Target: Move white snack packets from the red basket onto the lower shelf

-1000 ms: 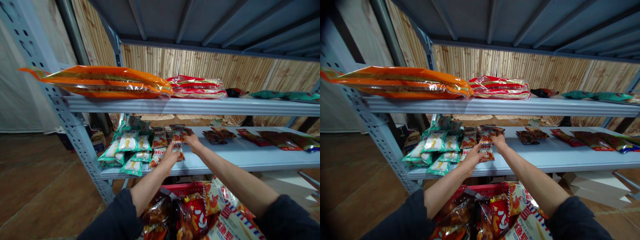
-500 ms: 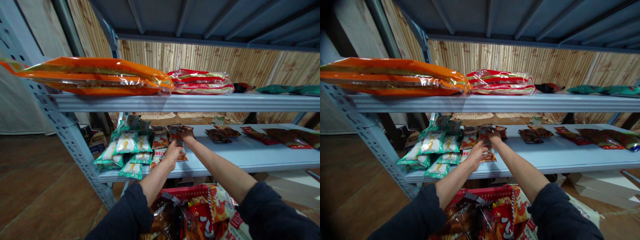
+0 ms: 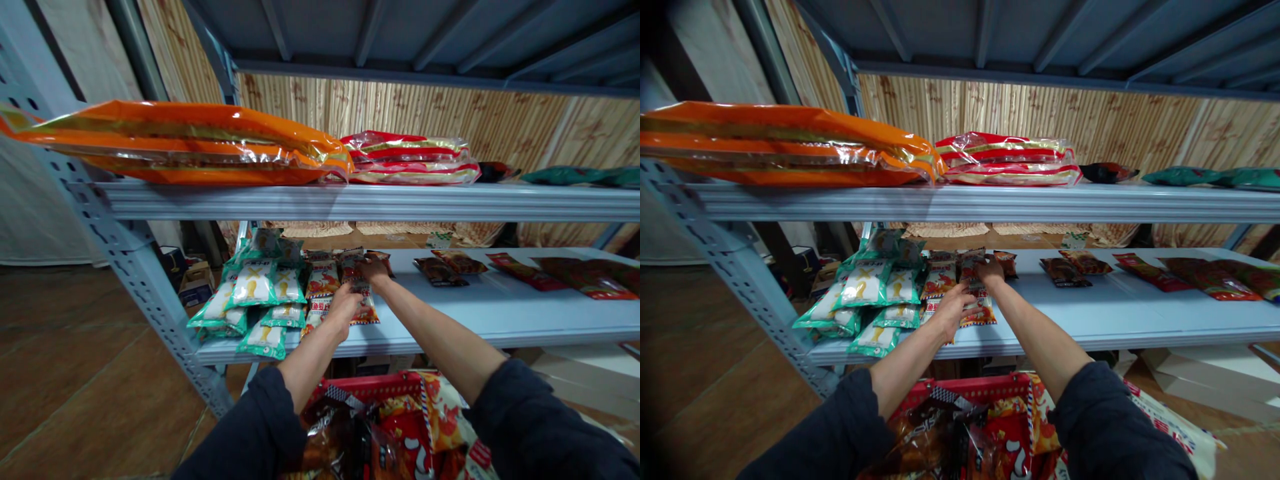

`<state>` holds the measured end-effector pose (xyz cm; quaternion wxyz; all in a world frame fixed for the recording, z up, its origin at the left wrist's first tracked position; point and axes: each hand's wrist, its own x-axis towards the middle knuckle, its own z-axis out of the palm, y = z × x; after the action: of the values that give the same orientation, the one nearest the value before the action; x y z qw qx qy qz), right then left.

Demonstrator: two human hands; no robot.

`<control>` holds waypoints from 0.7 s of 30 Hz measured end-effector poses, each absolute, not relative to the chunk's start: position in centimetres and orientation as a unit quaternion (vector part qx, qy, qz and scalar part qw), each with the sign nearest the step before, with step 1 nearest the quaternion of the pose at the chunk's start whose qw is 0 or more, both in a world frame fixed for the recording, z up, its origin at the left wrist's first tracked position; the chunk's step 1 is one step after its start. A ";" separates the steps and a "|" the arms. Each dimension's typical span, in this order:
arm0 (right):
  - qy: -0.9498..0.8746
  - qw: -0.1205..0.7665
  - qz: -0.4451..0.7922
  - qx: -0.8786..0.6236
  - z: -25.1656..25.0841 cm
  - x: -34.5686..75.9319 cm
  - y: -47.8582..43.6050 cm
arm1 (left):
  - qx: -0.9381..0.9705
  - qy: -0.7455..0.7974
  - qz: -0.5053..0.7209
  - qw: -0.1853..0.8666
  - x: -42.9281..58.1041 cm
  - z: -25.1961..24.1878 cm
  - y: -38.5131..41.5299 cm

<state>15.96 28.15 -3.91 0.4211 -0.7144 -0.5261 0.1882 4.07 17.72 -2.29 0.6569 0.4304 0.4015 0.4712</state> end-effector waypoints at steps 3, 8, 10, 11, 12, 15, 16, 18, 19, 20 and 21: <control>-0.544 0.390 0.171 -0.723 -3.6 15.9 28.1 | 0.432 0.411 0.468 0.652 3.8 -2.6 17.6; -0.571 0.340 0.142 -0.734 -3.0 15.3 28.0 | 0.437 0.421 0.459 0.649 3.8 -2.8 17.2; -0.572 0.320 0.131 -0.743 -2.9 15.1 28.1 | 0.434 0.430 0.455 0.648 3.8 -2.8 17.1; -0.572 0.311 0.127 -0.748 -2.9 15.1 28.1 | 0.434 0.431 0.454 0.648 3.8 -2.9 17.0; -0.573 0.304 0.124 -0.751 -2.9 15.0 28.1 | 0.435 0.431 0.454 0.648 3.8 -2.9 16.9; -0.577 0.295 0.117 -0.753 -3.2 15.1 28.0 | 0.438 0.433 0.451 0.647 3.6 -3.1 16.8; -0.579 0.294 0.115 -0.752 -3.4 15.1 27.9 | 0.438 0.436 0.449 0.645 3.6 -3.2 16.7; -0.586 0.299 0.111 -0.745 -3.7 15.4 27.7 | 0.441 0.443 0.445 0.641 3.5 -3.4 16.7; -0.591 0.306 0.108 -0.739 -3.8 15.5 27.6 | 0.442 0.447 0.443 0.639 3.5 -3.5 16.7; -0.597 0.314 0.107 -0.730 -3.9 15.7 27.5 | 0.443 0.451 0.440 0.638 3.6 -3.6 16.7; -0.604 0.322 0.107 -0.721 -4.0 15.8 27.4 | 0.444 0.455 0.437 0.636 3.6 -3.8 16.8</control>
<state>15.79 27.43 -4.00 0.3223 -0.7209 -0.6041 0.1075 3.62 16.77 -3.79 0.6362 0.4440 0.4551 0.4370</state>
